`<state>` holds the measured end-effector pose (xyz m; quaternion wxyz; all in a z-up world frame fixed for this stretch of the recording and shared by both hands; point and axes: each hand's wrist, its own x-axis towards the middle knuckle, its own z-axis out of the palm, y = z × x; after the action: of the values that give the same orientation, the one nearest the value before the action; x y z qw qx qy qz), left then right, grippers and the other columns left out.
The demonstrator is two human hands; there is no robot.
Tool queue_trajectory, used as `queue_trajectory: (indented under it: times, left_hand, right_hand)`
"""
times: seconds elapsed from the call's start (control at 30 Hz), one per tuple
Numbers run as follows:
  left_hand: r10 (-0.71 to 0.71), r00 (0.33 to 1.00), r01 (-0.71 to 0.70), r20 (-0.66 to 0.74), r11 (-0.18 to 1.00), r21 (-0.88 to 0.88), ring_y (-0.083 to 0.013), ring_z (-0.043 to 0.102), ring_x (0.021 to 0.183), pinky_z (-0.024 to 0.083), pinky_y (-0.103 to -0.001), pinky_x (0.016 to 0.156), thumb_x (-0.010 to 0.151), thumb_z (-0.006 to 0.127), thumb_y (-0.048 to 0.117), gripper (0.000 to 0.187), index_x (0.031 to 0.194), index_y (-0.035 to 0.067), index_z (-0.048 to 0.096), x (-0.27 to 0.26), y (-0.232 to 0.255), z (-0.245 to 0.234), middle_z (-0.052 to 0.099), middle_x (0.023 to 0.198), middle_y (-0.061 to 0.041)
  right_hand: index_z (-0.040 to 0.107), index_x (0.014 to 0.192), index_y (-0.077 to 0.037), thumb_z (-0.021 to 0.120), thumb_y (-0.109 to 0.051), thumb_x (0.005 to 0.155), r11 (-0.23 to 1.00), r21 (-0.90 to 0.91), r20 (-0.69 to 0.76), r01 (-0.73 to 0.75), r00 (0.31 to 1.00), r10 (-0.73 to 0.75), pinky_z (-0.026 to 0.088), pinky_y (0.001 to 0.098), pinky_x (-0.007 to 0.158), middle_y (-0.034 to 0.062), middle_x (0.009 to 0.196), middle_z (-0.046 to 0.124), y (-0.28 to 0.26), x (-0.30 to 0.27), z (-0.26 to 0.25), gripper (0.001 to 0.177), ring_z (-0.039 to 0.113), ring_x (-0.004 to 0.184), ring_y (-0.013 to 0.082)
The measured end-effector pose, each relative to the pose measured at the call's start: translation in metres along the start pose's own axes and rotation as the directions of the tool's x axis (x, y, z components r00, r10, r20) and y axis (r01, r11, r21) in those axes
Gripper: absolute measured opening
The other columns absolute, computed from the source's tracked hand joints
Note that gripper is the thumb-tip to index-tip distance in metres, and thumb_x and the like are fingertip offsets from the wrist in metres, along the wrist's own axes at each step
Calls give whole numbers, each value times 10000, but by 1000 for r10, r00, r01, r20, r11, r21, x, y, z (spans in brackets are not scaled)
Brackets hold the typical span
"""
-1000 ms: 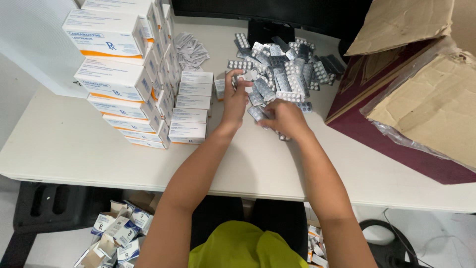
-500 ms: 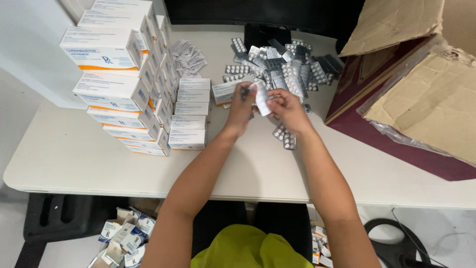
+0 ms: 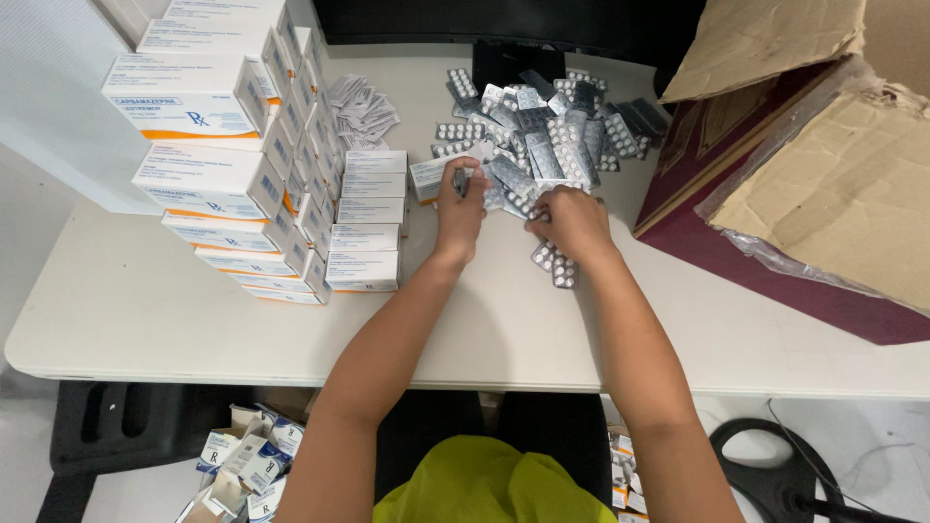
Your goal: The person opens small white boxes, removes blister packs of pills, and places them into a larger cardboard box. The person repeats this process with multiple boxes, stacking the empty boxes to the side.
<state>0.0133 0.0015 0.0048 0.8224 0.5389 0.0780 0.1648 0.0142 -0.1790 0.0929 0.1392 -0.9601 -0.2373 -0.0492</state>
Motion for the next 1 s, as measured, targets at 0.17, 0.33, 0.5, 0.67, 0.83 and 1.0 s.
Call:
queue_trajectory:
  times: [0.17,0.33,0.5,0.67,0.83,1.0]
  left_hand:
    - [-58,998,58,-3,998,-26,-47,422,626,369,-222,509,1011,643,372,271,1117,141,549,0,8,3,639,917,-30]
    - [-52,991,70,122,987,-145,-35,448,662,422,-201,572,1016,618,396,307,1206,172,529,-9,16,12,647,945,-31]
    - [87,984,-100,157,992,81,-49,490,736,391,-221,603,956,684,148,303,1236,138,570,-19,18,18,630,1006,-22]
    - [75,997,-77,-31,996,-54,-89,445,626,355,-229,510,979,577,53,237,1207,116,576,0,7,3,701,952,-62]
    - [174,982,-184,-76,968,-170,-110,629,743,517,-249,656,991,556,16,267,1238,115,540,9,7,-6,657,909,-61]
    - [116,992,-117,-54,993,-29,-73,507,652,408,-232,530,1049,590,173,211,1253,148,542,-1,12,0,629,882,-39]
  right_hand:
    - [797,1035,-105,755,-189,902,997,71,33,-37,999,35,542,440,781,141,969,762,25,2,-1,163,726,847,314]
    - [695,1177,-52,664,-118,1025,582,806,25,-108,988,149,525,260,647,64,895,708,44,9,8,168,647,731,124]
    - [577,1142,-70,663,-90,991,381,915,165,-133,985,-52,489,237,588,38,811,666,13,14,33,175,612,675,100]
    - [660,1080,-43,754,-195,931,915,383,-142,127,987,-77,535,393,689,114,915,723,-4,6,29,233,715,778,275]
    - [753,940,-44,858,-281,724,979,139,-121,149,984,-132,546,464,732,164,905,709,-6,4,23,338,695,830,353]
    - [779,925,-87,760,-204,831,994,88,-69,66,996,-60,553,453,765,156,913,753,7,5,19,152,720,818,342]
